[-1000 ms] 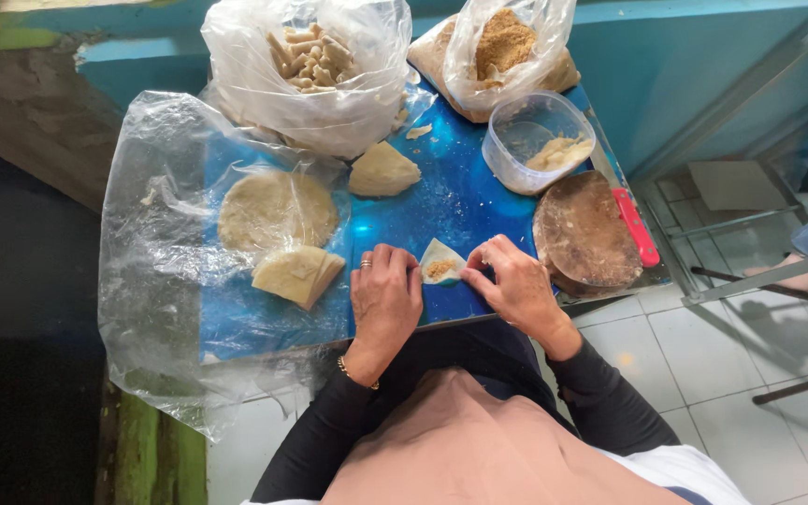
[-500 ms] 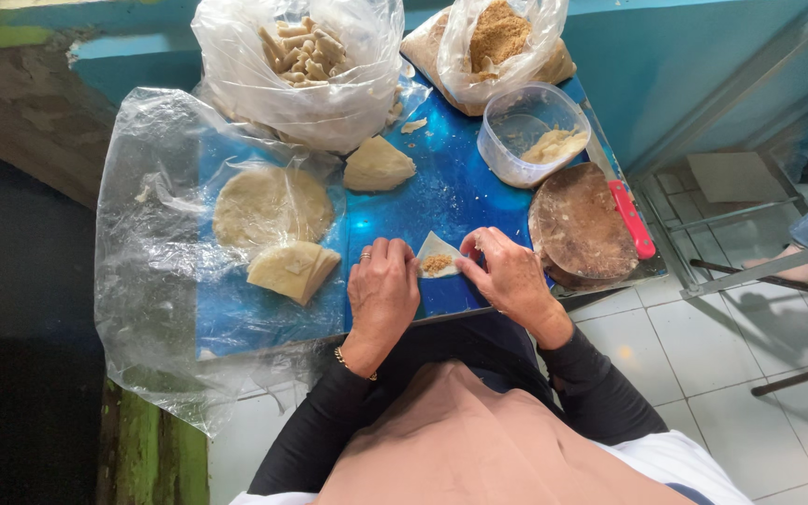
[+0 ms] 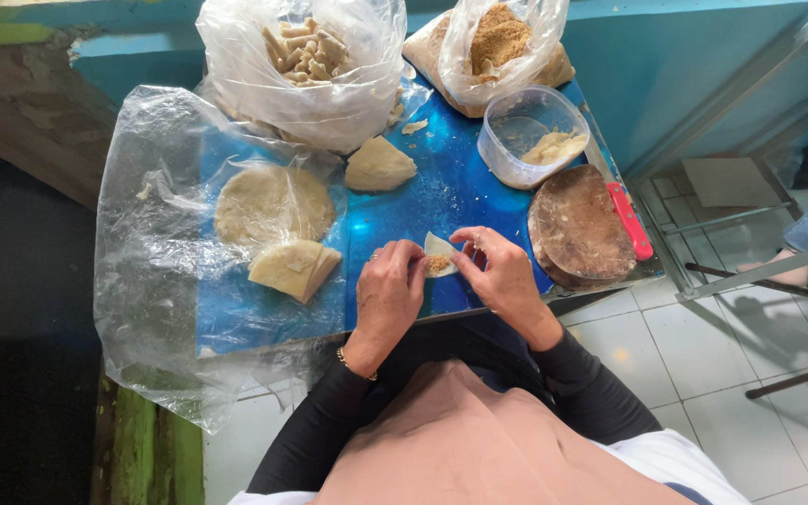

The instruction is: The person spoons filling from a plastic container onto small triangular dough wrappers, folds the dough over the filling by hand to enclose it, and places the finished filled pastries into a plastic bag. They repeat this cycle, taking dough pieces from a stack and reaching into a bag of filling.

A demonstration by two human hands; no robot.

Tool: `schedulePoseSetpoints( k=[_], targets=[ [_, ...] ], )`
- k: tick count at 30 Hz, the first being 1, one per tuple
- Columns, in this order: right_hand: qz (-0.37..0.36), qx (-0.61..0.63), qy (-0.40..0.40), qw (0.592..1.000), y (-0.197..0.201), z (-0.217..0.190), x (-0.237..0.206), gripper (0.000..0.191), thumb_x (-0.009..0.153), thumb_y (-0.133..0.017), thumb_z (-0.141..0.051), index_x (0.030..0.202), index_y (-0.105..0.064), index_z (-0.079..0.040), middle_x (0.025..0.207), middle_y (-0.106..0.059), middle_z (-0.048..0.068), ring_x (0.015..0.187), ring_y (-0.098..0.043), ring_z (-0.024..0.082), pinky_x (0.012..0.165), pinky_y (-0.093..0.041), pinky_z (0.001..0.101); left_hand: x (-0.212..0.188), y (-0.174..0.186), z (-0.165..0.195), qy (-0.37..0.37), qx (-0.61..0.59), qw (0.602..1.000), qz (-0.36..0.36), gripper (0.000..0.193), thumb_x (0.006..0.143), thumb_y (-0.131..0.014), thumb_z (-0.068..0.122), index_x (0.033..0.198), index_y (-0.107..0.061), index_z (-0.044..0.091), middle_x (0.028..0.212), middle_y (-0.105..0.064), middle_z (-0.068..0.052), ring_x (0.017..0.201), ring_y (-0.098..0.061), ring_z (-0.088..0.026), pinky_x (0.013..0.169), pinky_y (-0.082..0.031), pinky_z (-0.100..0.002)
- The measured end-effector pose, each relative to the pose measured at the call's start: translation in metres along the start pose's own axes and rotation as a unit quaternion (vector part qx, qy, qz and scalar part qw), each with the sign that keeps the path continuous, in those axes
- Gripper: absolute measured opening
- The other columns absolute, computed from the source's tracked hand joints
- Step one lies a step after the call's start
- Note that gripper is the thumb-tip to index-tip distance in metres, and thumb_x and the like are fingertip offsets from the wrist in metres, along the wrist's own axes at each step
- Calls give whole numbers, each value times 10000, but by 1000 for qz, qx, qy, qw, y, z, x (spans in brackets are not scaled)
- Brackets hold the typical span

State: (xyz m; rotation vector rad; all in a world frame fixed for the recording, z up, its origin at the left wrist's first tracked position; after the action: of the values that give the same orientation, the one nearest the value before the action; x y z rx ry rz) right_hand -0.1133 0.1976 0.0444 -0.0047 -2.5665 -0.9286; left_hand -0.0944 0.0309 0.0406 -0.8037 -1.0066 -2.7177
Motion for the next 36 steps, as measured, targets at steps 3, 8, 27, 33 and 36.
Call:
schedulePoseSetpoints(
  k=[3,8,27,33,36],
  targets=[
    [6,-15,10,1000,-4,-5,-3,244,877,-765,-167,1098,-698,-91,864,-707,49,681,-665,183,607,-533,321,1,-2,-1,11,-30,999,-10,102,920,-703,92,945,-624,34,907,-674,-127,857,-658,-336,739,-508,-441],
    [16,-59,92,994,-3,-20,-14,236,894,-758,-149,1106,-684,-78,906,-736,31,833,-683,236,694,-538,366,-4,1,9,-41,-55,997,-20,114,913,-710,82,983,-636,32,920,-678,-125,879,-652,-336,768,-514,-436],
    [-68,-84,216,970,-21,-9,-1,115,886,-761,-159,994,-762,-118,967,-697,32,902,-630,256,779,-523,369,4,-19,-15,-65,10,997,-48,65,903,-713,106,891,-670,60,865,-636,-126,854,-647,-339,746,-519,-448],
    [-235,60,40,969,-44,29,42,143,815,-809,-173,872,-719,-78,849,-646,74,764,-633,268,675,-500,369,19,-22,-28,16,-22,996,-80,94,845,-738,132,880,-662,88,841,-671,-102,805,-676,-329,686,-517,-446],
    [-194,19,76,978,-35,17,39,124,821,-791,-148,898,-714,-89,884,-674,58,796,-644,263,700,-505,373,23,-26,-38,88,-53,989,-108,141,820,-732,135,902,-637,71,837,-701,-100,777,-704,-306,657,-525,-431]
  ],
)
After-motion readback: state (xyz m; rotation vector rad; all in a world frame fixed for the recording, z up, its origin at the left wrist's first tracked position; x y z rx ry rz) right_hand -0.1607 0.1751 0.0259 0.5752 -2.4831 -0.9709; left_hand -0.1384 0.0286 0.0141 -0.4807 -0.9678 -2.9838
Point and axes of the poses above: each hand's wrist, its own x-axis towards the middle knuckle, its own y-axis out of the back of the hand, z = x × y, the point moved 8 cm from there along x, towards the middle knuckle
